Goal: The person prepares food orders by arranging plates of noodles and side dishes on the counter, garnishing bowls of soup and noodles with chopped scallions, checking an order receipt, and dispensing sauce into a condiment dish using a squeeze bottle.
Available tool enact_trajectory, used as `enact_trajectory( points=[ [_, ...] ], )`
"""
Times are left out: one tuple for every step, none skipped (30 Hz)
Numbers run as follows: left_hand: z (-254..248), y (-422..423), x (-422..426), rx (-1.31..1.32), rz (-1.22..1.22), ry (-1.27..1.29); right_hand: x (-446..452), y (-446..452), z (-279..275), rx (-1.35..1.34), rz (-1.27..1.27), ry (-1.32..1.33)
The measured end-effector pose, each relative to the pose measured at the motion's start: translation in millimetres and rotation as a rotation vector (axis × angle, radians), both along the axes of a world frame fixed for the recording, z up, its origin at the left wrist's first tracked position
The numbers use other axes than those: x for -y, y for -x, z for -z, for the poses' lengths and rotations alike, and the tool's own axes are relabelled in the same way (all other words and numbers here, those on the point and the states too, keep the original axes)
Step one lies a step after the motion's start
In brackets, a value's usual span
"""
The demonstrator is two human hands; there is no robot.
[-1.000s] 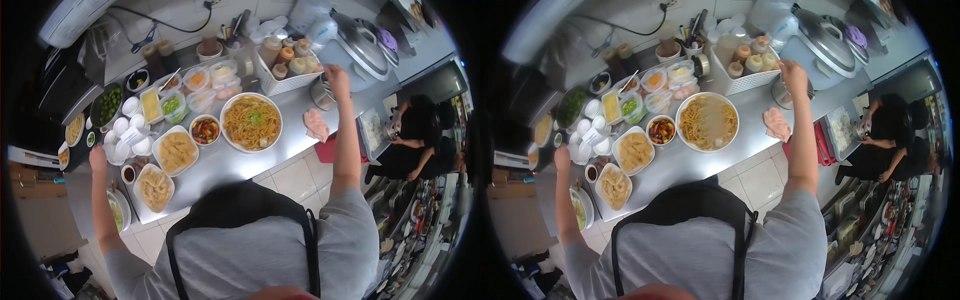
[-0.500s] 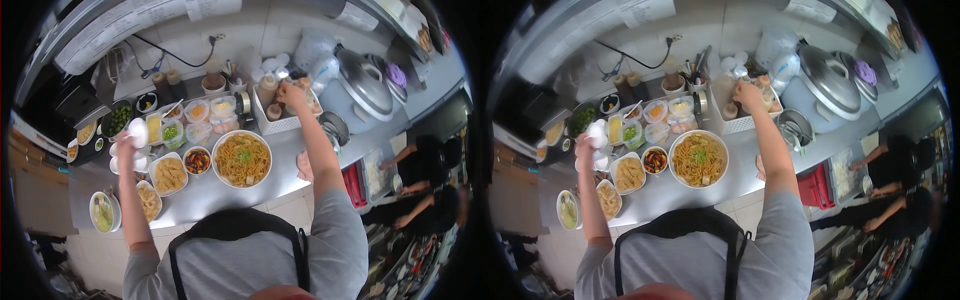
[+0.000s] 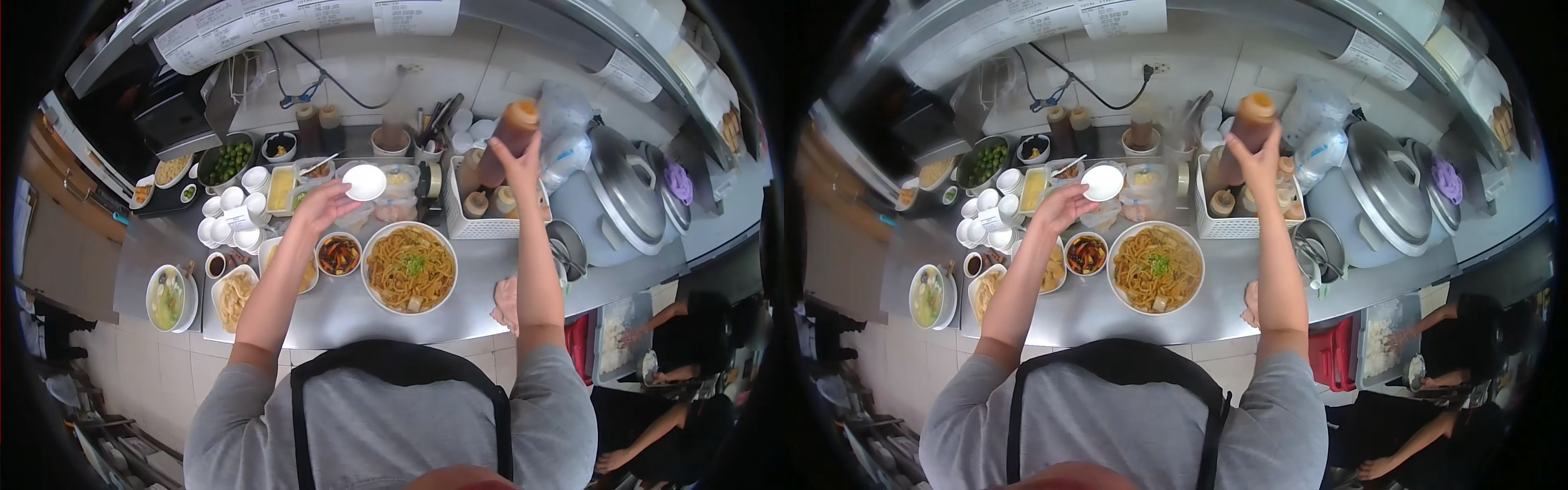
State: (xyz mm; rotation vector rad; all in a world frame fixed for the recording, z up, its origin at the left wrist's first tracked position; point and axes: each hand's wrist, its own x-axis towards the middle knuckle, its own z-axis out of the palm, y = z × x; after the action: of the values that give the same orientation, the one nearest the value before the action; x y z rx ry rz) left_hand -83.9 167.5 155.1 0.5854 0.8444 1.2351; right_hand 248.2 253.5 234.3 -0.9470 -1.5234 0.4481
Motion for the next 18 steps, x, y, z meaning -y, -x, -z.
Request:
enact_trajectory(
  points=[
    [-2,-1,-1,-0.015,0.023,-0.009,6,8,-1,0.090,-0.058,-0.004],
    [-5,-2,-1,-0.029,0.045,-0.013,12,16,-1,0.181,-0.117,-0.004],
    [-9,-4,-1,-0.053,0.055,-0.028,14,22,-4,0.370,-0.110,-0.089],
    [-13,-7,-1,-0.055,0.050,-0.008,20,29,-12,0.533,-0.141,-0.197],
    [-16,-10,-1,-0.077,0.052,-0.010,27,35,-19,0.702,-0.108,-0.204],
    [-19,-12,-2,-0.100,0.055,-0.011,33,39,-23,0.872,-0.075,-0.211],
    [-21,-13,-3,-0.094,0.066,-0.016,30,41,-22,0.949,-0.086,-0.359],
    [-21,-14,-5,-0.087,0.079,-0.018,27,44,-20,1.036,-0.086,-0.448],
    [-16,-14,-9,-0.076,0.089,-0.023,24,46,-19,1.092,-0.078,-0.523],
    [-17,-16,-9,-0.070,0.091,-0.037,22,48,-17,1.148,-0.070,-0.603],
    [-17,-18,-10,-0.060,0.086,-0.029,21,50,-17,1.188,-0.040,-0.671],
    [-17,-19,-11,-0.051,0.082,-0.029,21,51,-17,1.188,-0.045,-0.661],
    [-18,-20,-12,-0.050,0.085,-0.024,20,52,-20,1.203,-0.073,-0.715],
    [-19,-22,-13,-0.056,0.091,-0.030,19,52,-21,1.218,-0.099,-0.771],
    [-20,-24,-13,-0.062,0.097,-0.036,20,52,-21,1.241,-0.085,-0.757],
    [-21,-24,-12,-0.061,0.101,-0.036,21,52,-22,1.243,-0.082,-0.754],
    [-22,-25,-11,-0.060,0.099,-0.033,22,52,-23,1.257,-0.096,-0.721],
    [-23,-26,-10,-0.058,0.096,-0.030,23,52,-24,1.270,-0.112,-0.688]
  ],
)
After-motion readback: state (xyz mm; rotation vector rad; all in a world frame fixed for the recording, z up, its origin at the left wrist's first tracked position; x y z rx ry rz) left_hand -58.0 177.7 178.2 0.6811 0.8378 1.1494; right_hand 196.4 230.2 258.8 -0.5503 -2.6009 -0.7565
